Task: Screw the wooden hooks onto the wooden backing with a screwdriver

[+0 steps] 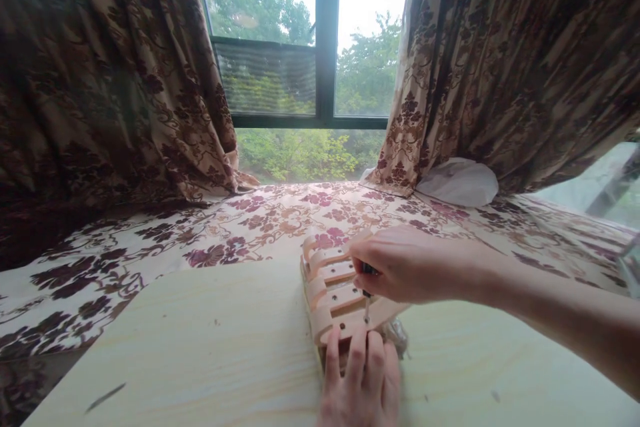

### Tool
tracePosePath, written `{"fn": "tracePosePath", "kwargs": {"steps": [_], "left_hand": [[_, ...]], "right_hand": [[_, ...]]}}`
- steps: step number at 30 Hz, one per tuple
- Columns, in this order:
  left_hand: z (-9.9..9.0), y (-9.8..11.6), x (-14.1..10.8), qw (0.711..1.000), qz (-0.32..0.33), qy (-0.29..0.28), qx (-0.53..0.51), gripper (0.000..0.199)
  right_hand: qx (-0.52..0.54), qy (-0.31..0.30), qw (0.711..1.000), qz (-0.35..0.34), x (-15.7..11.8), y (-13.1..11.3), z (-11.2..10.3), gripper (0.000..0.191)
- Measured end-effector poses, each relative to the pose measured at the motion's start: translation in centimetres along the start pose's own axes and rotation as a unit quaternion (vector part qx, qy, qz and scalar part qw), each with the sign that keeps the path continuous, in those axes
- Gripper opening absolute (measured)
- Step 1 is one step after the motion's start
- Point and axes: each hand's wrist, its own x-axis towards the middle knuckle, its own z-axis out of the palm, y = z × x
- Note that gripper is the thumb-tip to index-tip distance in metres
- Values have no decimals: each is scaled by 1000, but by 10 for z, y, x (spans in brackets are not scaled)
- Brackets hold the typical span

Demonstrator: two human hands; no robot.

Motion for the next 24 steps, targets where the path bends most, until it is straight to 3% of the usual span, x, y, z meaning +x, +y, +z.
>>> {"fn": "tracePosePath", "kwargs": {"steps": [4,8,15,24], "left_hand": [[7,0,-1,999,-7,35,10,21],[16,3,0,996,-39,78,21,17],[19,6,8,989,-62,129,25,12],[20,2,8,990,-47,131,34,16]], "right_hand": [[38,-28,999,-27,-5,2,-10,10],[59,10,997,-49,-9,5,-2,11],[61,61,996,-7,-4,1,17,11],[96,28,993,-69,-6,8,3,7]]}}
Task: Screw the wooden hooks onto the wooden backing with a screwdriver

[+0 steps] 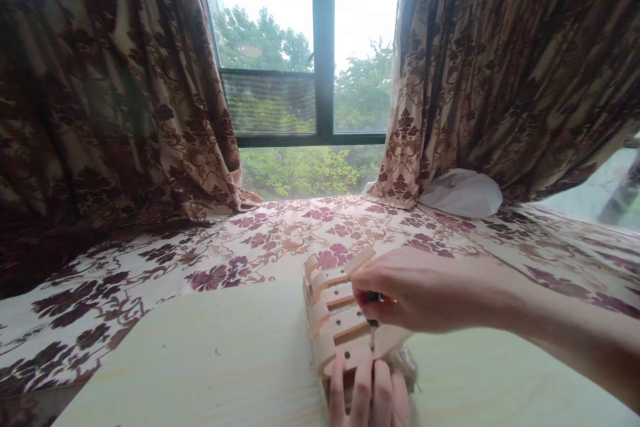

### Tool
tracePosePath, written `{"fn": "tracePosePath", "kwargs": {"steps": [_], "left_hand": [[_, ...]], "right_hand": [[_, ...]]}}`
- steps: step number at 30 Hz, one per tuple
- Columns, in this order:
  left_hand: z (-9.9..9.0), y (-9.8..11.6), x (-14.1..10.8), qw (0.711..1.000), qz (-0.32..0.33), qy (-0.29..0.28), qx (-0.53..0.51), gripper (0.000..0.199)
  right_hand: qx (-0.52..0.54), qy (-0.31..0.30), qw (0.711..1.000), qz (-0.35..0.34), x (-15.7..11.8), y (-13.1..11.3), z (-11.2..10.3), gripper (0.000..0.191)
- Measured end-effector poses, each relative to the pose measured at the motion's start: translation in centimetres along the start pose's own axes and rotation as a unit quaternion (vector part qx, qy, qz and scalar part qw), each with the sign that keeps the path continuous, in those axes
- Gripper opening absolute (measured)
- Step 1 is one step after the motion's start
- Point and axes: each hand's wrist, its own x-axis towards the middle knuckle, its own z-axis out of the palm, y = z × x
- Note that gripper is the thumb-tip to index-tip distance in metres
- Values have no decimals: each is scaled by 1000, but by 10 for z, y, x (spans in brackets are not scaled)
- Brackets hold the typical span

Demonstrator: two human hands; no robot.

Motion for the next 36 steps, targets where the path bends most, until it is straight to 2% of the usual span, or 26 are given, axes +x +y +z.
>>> {"fn": "tracePosePath", "kwargs": {"steps": [8,16,23,26,30,33,36], "left_hand": [[-3,0,-7,999,2,-30,-14,14],[-4,-1,-8,999,18,-43,-12,15],[-8,-5,-8,997,36,-72,-22,20],[-9,-6,-8,996,34,-74,-26,22],[-11,-5,-9,995,42,-87,-32,25],[-13,-5,-8,994,45,-95,-35,27],[-15,-5,-7,992,50,-106,-37,27]], "right_hand": [[-56,9,996,67,0,-7,4,16],[-50,-29,998,13,-2,-6,-7,13],[-78,-9,996,46,-1,-7,0,17],[-67,-19,996,53,-2,-6,-4,12],[-40,-21,999,27,-4,-5,-13,12],[-49,-26,998,20,-4,-5,-9,15],[-52,6,998,18,-2,-5,1,18]]}}
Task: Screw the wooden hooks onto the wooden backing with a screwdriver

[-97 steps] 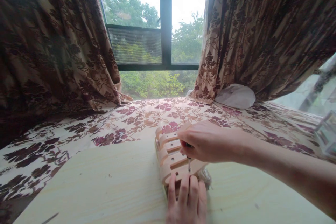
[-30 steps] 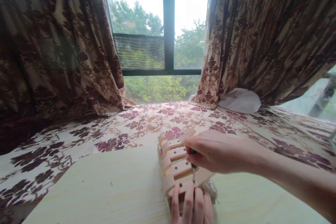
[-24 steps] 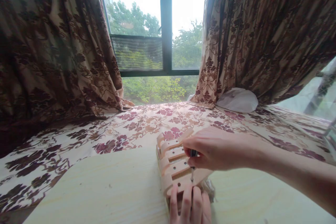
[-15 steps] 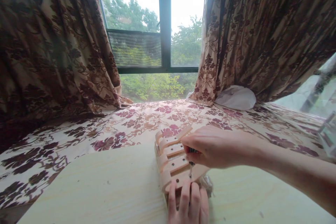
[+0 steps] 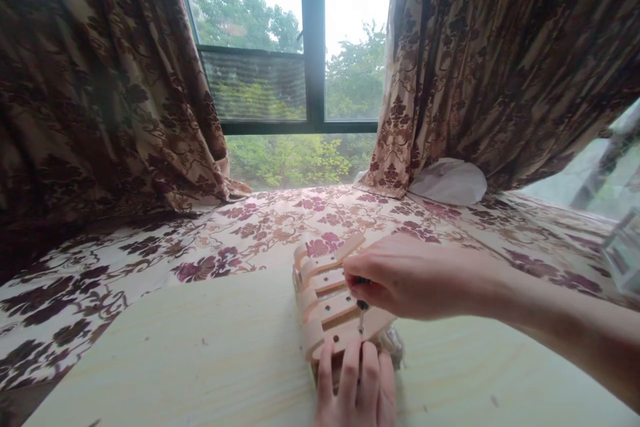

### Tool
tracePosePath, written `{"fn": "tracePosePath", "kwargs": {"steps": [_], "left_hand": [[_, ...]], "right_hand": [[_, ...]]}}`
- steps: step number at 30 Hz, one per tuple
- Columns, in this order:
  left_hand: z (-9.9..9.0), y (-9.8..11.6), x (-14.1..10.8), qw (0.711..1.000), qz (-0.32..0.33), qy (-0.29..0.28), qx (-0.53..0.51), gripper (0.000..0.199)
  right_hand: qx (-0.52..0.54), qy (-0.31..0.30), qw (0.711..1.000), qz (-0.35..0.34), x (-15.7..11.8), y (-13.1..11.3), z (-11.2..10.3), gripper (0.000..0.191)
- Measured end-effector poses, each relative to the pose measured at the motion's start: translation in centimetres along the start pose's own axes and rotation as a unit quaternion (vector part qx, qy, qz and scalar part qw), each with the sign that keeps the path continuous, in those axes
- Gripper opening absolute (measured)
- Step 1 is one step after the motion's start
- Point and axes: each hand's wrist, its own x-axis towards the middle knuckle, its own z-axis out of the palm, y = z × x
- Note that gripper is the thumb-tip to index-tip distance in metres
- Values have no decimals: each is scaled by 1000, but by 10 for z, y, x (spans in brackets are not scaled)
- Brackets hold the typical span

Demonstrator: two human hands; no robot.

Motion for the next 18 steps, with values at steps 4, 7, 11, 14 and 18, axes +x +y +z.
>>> {"fn": "tracePosePath", "kwargs": {"steps": [4,7,11,14,18], "left_hand": [[0,-1,1,1000,0,2,6,26],[1,-1,0,1000,-2,7,9,28],[1,-1,-1,1000,2,-1,5,28],[0,0,-1,1000,-3,-1,-1,28],[-2,0,1,1000,4,-14,3,29]], "right_hand": [[-15,19,999,25,2,0,6,19],[-9,9,1000,22,0,2,2,12],[15,7,1000,-6,-2,5,-3,9],[14,0,1000,1,-2,5,-1,13],[5,7,1000,16,0,5,6,15]]}}
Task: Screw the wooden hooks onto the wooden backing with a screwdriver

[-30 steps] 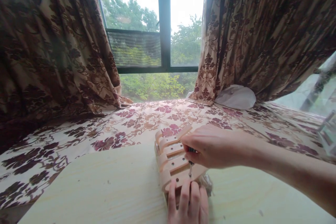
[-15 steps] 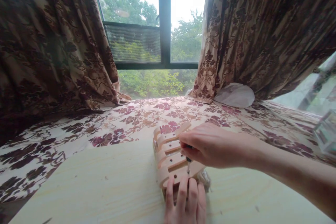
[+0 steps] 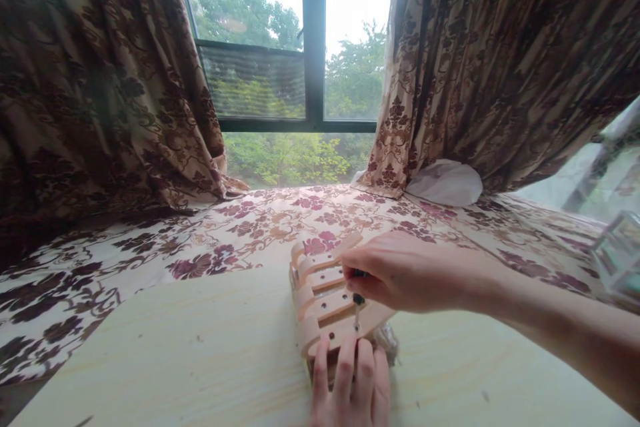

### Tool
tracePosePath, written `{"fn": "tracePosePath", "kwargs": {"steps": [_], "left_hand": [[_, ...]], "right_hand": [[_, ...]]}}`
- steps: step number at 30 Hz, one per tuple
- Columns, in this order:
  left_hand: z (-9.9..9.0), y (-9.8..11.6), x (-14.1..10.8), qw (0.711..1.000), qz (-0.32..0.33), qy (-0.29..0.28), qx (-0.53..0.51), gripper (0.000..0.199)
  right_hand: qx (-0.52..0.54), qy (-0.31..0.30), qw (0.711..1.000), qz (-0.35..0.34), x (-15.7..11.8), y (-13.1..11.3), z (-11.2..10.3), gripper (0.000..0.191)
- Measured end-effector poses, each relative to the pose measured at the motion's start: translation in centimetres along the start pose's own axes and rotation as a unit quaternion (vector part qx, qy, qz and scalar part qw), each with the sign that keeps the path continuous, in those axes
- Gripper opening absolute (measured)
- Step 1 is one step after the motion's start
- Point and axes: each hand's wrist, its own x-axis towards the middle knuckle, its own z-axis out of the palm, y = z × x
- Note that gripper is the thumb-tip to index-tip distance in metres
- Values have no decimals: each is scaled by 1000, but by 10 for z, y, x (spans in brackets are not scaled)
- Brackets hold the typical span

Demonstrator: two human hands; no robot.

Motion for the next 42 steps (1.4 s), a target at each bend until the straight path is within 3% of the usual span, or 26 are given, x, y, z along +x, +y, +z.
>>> {"fn": "tracePosePath", "kwargs": {"steps": [5,9,17,27,32,38,42], "left_hand": [[-1,-1,-1,1000,6,-2,3,31],[-1,-2,-2,1000,8,-2,-3,31],[-4,0,-1,1000,-1,-12,-4,30],[7,1,-3,999,-15,32,18,20],[0,2,0,1000,-6,12,7,23],[-4,-1,0,1000,0,-4,-7,28],[-2,-1,0,1000,2,-8,0,28]], "right_hand": [[-28,-1,1000,12,-1,0,-5,19],[-8,-32,999,-17,0,-1,-12,8],[-29,-3,1000,4,4,-1,0,15],[4,-37,999,-30,0,-2,-9,13],[-18,-15,1000,-8,0,1,0,17],[-4,-49,999,19,-2,-3,-16,14],[1,-55,998,-5,-3,-4,-21,13]]}}
